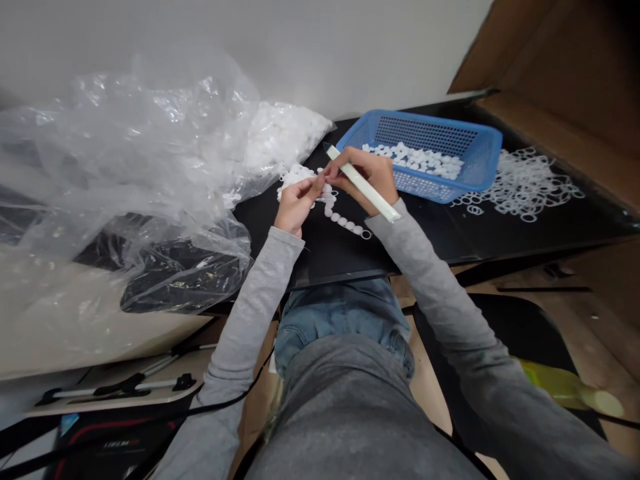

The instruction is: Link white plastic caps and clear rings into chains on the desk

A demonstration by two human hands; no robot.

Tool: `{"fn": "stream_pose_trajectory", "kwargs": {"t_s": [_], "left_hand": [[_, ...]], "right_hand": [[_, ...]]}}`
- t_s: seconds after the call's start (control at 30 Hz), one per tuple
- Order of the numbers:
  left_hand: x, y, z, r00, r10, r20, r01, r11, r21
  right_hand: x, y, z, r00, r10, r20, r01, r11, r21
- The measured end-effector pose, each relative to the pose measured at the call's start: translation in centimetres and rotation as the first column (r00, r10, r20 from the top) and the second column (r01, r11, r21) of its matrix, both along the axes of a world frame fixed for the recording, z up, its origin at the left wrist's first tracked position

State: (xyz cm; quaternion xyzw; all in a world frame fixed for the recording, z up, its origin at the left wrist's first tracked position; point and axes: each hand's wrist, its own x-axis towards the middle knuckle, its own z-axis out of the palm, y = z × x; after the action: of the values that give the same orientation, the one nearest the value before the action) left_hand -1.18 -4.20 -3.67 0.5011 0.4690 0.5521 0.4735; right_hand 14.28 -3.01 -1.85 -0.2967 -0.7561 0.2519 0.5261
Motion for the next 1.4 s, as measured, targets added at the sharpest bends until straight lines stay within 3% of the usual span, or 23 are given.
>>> {"fn": "stream_pose_trajectory", "kwargs": {"t_s": [0.1,0.17,0.23,0.33,0.4,0.43,0.47,0.53,0.57,0.63,0.7,0.97,1.4], "left_hand": [[0.1,-0.2,0.1,0.998,-0.063,-0.001,0.063,0.997,0.053],[0.1,-0.4,0.1,0.993,-0.119,-0.019,0.12,0.991,0.06],[0.1,-0.5,0.1,0.986,-0.159,-0.043,0.16,0.986,0.039],[-0.1,-0.6,0.0,0.986,-0.164,-0.039,0.164,0.986,0.0],[-0.1,-0.6,0.1,0.989,-0.147,0.0,0.147,0.989,-0.018],[-0.1,-0.7,0.2,0.99,-0.139,0.021,0.139,0.99,-0.023],[-0.1,-0.7,0.2,0.99,-0.133,0.04,0.134,0.991,-0.023],[-0.1,-0.7,0.4,0.99,-0.122,0.065,0.123,0.992,-0.014],[-0.1,-0.7,0.4,0.991,-0.112,0.071,0.113,0.994,-0.006],[-0.1,-0.6,0.4,0.994,-0.074,0.075,0.073,0.997,0.017],[-0.1,-0.5,0.4,0.997,-0.015,0.071,0.011,0.998,0.054],[-0.4,-0.2,0.4,0.988,0.119,0.1,-0.132,0.982,0.134],[-0.6,0.1,0.2,0.99,0.073,0.123,-0.094,0.981,0.172]], "right_hand": [[0.2,-0.3,0.5,0.993,-0.035,-0.109,0.022,0.993,-0.119],[0.7,0.0,0.7,0.976,-0.078,-0.205,0.058,0.993,-0.101],[1.8,0.8,0.6,0.934,-0.206,-0.291,0.204,0.978,-0.038],[3.7,2.6,-0.1,0.792,-0.492,-0.361,0.541,0.84,0.04],[4.6,3.8,-0.6,0.736,-0.569,-0.367,0.628,0.777,0.054],[4.7,4.2,-0.8,0.742,-0.558,-0.371,0.61,0.792,0.029],[4.5,4.4,-0.9,0.778,-0.507,-0.371,0.539,0.842,-0.022],[3.7,4.4,-0.8,0.865,-0.314,-0.392,0.27,0.949,-0.164],[3.2,4.2,-0.6,0.889,-0.208,-0.408,0.119,0.965,-0.233],[2.1,3.3,-0.2,0.907,-0.049,-0.418,-0.1,0.94,-0.327],[1.4,2.3,0.2,0.908,0.018,-0.418,-0.185,0.914,-0.362],[0.9,0.9,0.2,0.904,0.069,-0.421,-0.258,0.875,-0.41],[0.5,0.7,0.2,0.93,0.028,-0.367,-0.223,0.836,-0.501]]}}
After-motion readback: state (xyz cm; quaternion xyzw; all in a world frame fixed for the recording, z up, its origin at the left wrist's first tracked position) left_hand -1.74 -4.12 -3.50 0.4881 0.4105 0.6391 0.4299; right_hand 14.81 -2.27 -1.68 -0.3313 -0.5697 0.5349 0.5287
